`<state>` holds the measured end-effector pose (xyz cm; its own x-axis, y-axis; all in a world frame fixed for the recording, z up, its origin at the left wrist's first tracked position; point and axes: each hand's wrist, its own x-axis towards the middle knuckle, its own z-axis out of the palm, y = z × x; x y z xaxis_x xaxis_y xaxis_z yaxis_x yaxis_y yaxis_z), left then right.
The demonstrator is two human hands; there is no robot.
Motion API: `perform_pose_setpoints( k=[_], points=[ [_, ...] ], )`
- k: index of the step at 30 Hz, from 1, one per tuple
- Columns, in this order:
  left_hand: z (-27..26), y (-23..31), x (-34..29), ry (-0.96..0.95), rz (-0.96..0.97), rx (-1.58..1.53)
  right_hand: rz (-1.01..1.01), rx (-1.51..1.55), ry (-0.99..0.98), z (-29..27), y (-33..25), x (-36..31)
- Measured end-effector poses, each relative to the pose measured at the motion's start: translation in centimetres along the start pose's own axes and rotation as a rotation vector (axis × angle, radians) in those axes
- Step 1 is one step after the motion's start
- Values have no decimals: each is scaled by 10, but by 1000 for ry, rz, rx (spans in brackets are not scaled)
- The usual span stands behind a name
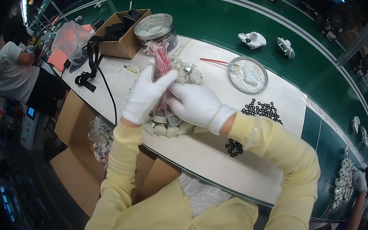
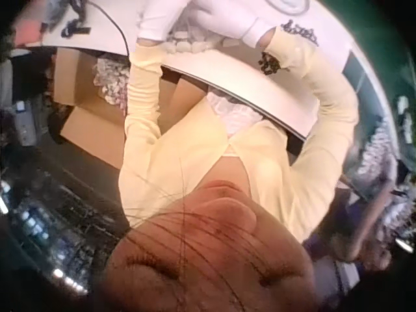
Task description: The person assembles small white electronic components by hand, picking up metal washers and inserting them into the units. The person then uses a small brush to apply a white substance to the components. The assembled units are placed on a green workbench.
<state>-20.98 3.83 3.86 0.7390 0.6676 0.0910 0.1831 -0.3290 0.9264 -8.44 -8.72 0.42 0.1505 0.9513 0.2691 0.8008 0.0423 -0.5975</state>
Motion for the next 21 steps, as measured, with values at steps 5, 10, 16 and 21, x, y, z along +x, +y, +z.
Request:
perform_pose_setpoints(
  k=[5, 10, 16, 21],
  points=[
    [-17, 27, 42, 184, 382, -589, 81, 234, 71, -34, -15, 35],
    [-46, 38, 46, 317, 433, -244, 63, 25, 101, -62, -17, -1],
    [-39, 11, -8, 308, 320, 338, 33, -331, -164, -29, -4, -54],
    [-71, 10, -60, 376, 108, 575, 46, -489, -132, -20, -18, -63]
  ],
)
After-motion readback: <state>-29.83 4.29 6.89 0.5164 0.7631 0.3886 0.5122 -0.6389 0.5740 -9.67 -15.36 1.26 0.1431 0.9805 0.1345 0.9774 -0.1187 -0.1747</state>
